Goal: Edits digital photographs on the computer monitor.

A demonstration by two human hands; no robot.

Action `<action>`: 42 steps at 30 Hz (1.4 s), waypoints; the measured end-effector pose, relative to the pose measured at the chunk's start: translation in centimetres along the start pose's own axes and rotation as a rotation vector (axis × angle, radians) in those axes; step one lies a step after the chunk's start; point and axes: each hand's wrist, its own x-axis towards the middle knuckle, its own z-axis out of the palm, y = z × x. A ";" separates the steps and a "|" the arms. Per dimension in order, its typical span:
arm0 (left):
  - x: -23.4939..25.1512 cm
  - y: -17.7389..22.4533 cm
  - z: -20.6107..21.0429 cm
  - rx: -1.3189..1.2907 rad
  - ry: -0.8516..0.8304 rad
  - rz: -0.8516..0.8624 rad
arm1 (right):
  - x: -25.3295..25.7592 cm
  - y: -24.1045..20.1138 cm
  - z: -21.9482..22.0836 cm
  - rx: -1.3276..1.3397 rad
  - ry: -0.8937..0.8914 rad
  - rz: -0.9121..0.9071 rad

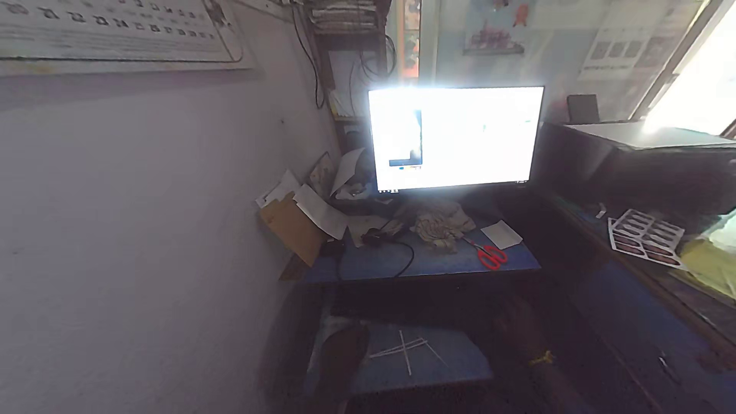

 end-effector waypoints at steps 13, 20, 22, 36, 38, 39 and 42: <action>0.2 0.7 -0.5 -0.013 -0.042 -0.047 | 0.6 -1.1 -1.5 0.019 -0.053 0.115; -0.3 0.7 -0.7 -0.029 -0.021 -0.032 | 0.5 -1.3 -1.6 0.054 -0.084 0.157; -0.1 0.5 -0.5 -0.036 -0.031 -0.043 | 0.5 -1.2 -1.2 0.058 -0.013 0.102; -0.3 0.0 0.2 0.021 0.036 0.045 | 0.1 0.7 0.6 0.013 -0.071 0.073; -0.3 -0.1 0.6 0.035 0.048 0.050 | -0.1 0.4 0.3 0.016 -0.064 0.084; -0.5 -0.2 0.7 0.045 0.059 0.061 | -0.3 0.3 0.1 0.018 -0.070 0.092; -0.3 0.1 0.2 0.060 0.027 0.062 | -0.2 0.2 -0.1 0.019 -0.065 0.098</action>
